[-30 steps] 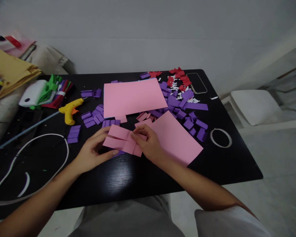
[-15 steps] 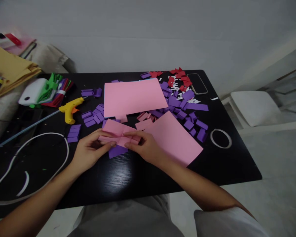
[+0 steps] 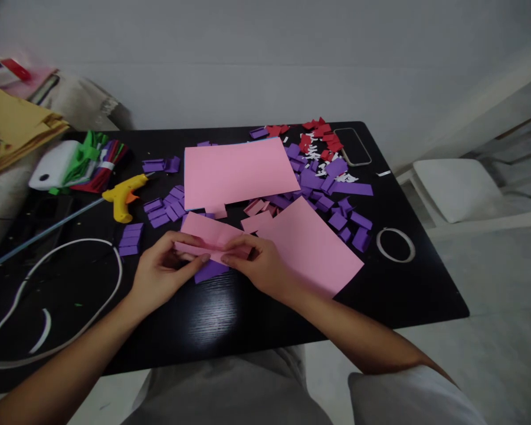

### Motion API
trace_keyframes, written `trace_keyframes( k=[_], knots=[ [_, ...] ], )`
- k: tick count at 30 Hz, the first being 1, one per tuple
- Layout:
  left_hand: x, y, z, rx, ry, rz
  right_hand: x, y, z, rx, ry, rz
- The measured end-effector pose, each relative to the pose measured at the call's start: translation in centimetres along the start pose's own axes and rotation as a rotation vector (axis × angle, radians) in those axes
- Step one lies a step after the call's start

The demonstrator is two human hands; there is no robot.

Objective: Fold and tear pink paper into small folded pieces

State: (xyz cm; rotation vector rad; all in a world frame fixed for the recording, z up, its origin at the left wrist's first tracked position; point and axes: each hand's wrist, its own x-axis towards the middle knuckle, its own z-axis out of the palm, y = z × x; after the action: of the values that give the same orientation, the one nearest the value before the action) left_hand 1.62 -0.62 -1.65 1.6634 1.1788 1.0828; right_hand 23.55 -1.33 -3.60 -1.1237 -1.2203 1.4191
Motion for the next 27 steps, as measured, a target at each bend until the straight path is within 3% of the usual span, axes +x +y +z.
trace_keyframes(
  k=[9, 18, 21, 27],
  knots=[
    [-0.2, -0.7, 0.9, -0.406, 0.021, -0.045, 0.2, -0.2, 0.0, 0.021, 0.069, 0.015],
    [-0.4, 0.1, 1.8, -0.404, 0.013, -0.205, 0.2, 0.2, 0.2, 0.068, 0.039, -0.012],
    [-0.4, 0.0, 1.7, -0.392, 0.04, -0.197, -0.1, 0.1, 0.1, -0.067, 0.086, -0.088],
    [-0.2, 0.3, 1.1, -0.301, 0.04, -0.159, -1.0, -1.3, 0.2, -0.492, 0.15, -0.379]
  ],
)
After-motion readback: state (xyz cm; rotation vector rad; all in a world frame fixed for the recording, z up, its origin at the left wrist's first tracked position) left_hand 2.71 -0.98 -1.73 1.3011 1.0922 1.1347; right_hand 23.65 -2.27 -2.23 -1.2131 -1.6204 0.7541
